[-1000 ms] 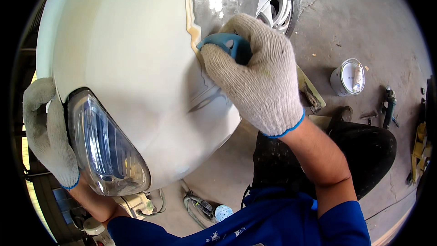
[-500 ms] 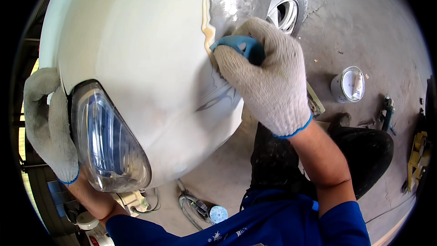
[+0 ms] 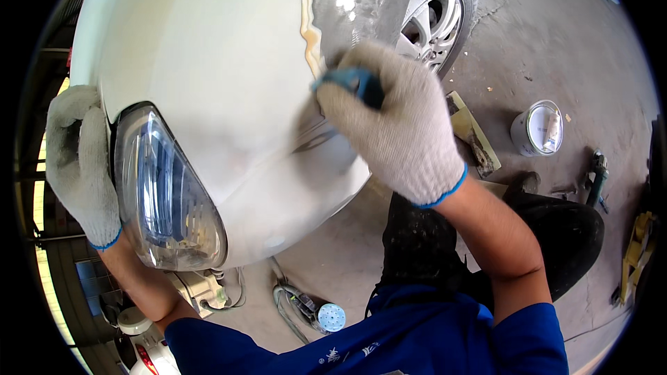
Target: The person sands the front fender of a white car using a sanding block, then uses an air hose to blow dust off the sanded area. The task is performed in a garage with other vehicles and tools visible.
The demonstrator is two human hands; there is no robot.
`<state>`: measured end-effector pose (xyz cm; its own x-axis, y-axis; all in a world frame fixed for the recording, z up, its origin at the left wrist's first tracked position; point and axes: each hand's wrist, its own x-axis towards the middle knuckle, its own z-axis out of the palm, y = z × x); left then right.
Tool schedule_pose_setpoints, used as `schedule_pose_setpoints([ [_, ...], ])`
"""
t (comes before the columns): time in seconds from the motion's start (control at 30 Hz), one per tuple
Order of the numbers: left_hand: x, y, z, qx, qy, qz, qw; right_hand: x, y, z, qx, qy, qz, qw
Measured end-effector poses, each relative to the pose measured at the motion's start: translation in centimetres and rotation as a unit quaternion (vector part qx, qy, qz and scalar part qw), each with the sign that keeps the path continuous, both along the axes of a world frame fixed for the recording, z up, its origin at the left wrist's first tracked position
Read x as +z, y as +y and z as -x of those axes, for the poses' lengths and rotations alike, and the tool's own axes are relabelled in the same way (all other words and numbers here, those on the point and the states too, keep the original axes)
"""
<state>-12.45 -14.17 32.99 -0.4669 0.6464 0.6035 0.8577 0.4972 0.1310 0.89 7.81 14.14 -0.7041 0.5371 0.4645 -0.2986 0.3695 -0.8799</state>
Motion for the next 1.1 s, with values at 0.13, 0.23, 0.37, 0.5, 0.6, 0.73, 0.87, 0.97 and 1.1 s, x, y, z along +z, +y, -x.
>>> schedule_pose_setpoints([
  [0.13, 0.1, -0.7, 0.3, 0.003, 0.005, 0.006, 1.0, 2.3, 2.5, 1.6, -0.043, 0.04, 0.015, 0.998],
  [0.23, 0.5, -0.4, 0.0, 0.009, 0.014, 0.013, 1.0, 4.0, 4.6, 2.7, -0.053, -0.022, -0.038, 0.998],
  [0.37, 0.0, 0.5, 0.4, -0.005, 0.043, 0.031, 0.999, 3.5, 3.5, 2.3, -0.054, 0.023, -0.034, 0.998],
  [0.5, 0.7, -0.1, -0.4, 0.0, 0.024, 0.033, 0.999, 6.0, 5.6, 3.6, -0.039, 0.051, -0.031, 0.997],
  [0.6, 0.8, 0.7, 0.0, -0.019, 0.018, 0.037, 0.999, 3.7, 2.8, 1.5, 0.016, 0.007, -0.002, 1.0],
  [0.73, 1.1, 0.2, -0.7, -0.013, 0.025, 0.041, 0.999, 5.4, 4.1, 1.8, 0.048, -0.011, 0.016, 0.999],
  [0.87, 0.8, 0.5, -0.2, -0.016, 0.02, 0.039, 0.999, 7.0, 7.7, 4.0, -0.067, -0.007, 0.012, 0.998],
  [0.97, 0.9, 0.3, 0.0, -0.027, 0.017, 0.045, 0.998, 5.8, 6.6, 3.5, -0.055, 0.004, -0.024, 0.998],
  [1.1, 1.1, 0.4, 0.3, -0.036, 0.032, 0.053, 0.997, 8.5, 9.3, 4.3, -0.061, -0.022, 0.019, 0.998],
])
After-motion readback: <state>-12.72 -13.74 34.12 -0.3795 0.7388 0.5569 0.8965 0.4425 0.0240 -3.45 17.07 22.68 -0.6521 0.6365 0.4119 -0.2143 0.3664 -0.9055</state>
